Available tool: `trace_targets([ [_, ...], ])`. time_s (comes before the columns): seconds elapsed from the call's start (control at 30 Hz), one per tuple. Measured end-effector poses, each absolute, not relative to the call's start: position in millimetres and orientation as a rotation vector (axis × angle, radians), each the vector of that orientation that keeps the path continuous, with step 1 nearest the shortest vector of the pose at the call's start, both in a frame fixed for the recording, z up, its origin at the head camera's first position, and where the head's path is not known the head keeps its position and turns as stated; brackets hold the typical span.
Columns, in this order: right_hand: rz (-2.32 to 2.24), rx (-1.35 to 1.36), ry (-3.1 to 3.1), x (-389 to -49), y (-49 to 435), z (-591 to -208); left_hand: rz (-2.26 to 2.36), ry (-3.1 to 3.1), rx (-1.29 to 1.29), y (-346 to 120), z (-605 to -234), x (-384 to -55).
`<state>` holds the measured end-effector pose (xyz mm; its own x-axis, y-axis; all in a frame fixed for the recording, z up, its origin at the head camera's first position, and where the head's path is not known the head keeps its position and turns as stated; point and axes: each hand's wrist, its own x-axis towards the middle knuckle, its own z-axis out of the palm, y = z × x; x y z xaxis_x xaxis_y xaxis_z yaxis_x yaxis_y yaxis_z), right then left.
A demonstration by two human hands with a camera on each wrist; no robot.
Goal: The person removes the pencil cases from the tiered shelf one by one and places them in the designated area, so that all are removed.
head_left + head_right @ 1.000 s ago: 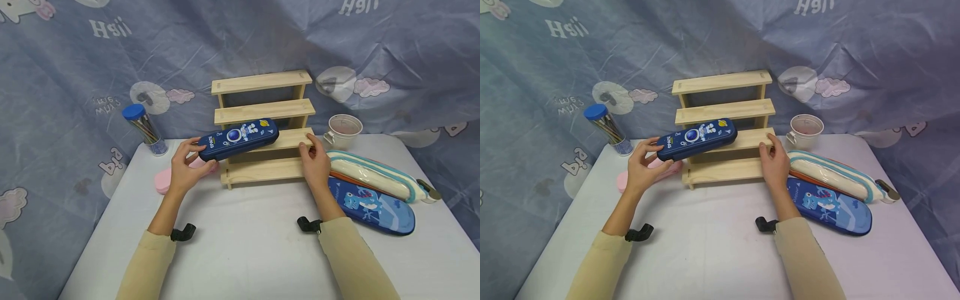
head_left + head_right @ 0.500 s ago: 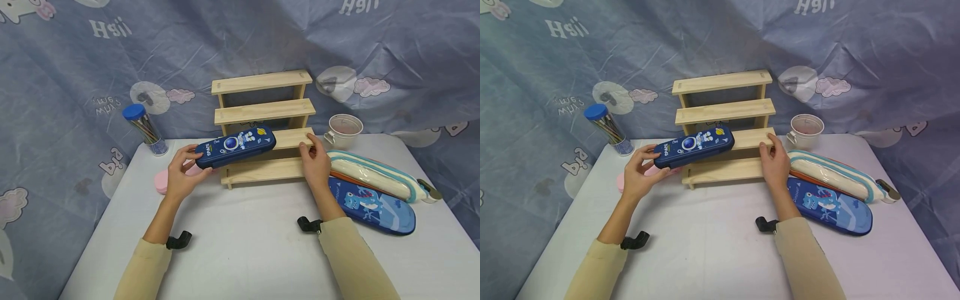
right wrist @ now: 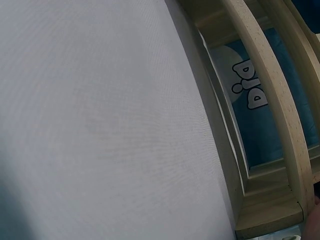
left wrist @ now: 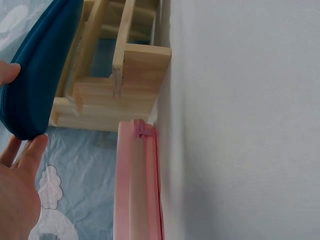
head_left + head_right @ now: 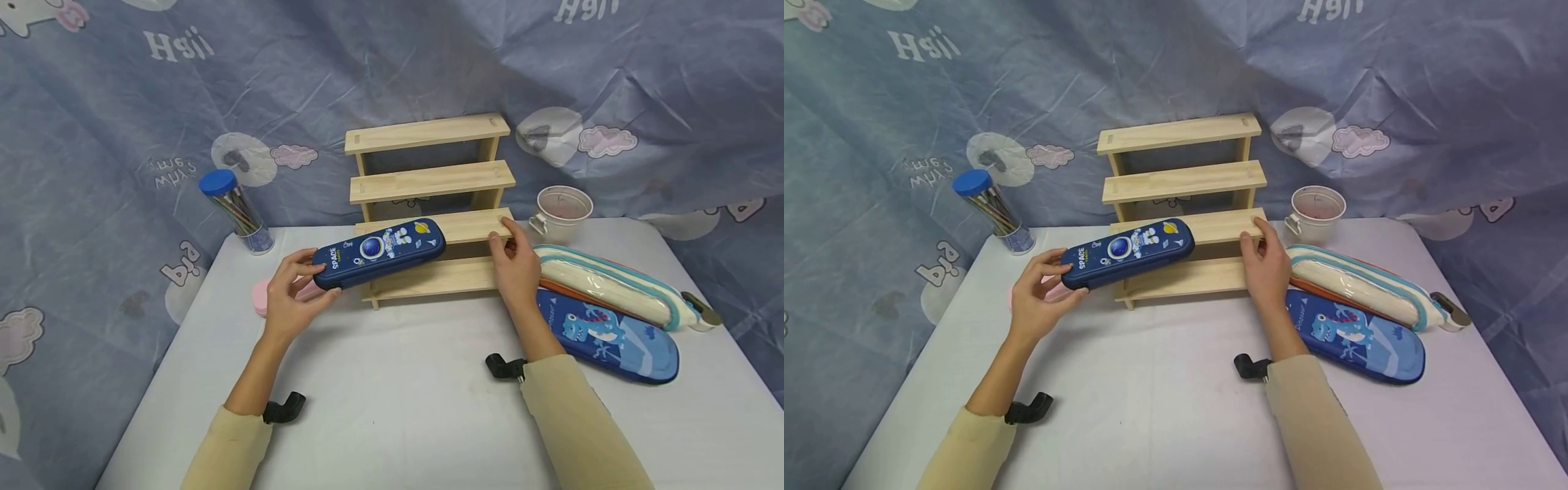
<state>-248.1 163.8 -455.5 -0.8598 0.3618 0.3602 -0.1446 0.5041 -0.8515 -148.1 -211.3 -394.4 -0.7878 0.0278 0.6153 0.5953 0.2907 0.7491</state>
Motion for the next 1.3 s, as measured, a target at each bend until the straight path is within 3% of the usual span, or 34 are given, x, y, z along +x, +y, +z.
trace_targets([
  [1.3,1.339,-0.181,-2.242,-248,161,-453,-1.530,-2.030,-0.486,-249,-398,-119],
])
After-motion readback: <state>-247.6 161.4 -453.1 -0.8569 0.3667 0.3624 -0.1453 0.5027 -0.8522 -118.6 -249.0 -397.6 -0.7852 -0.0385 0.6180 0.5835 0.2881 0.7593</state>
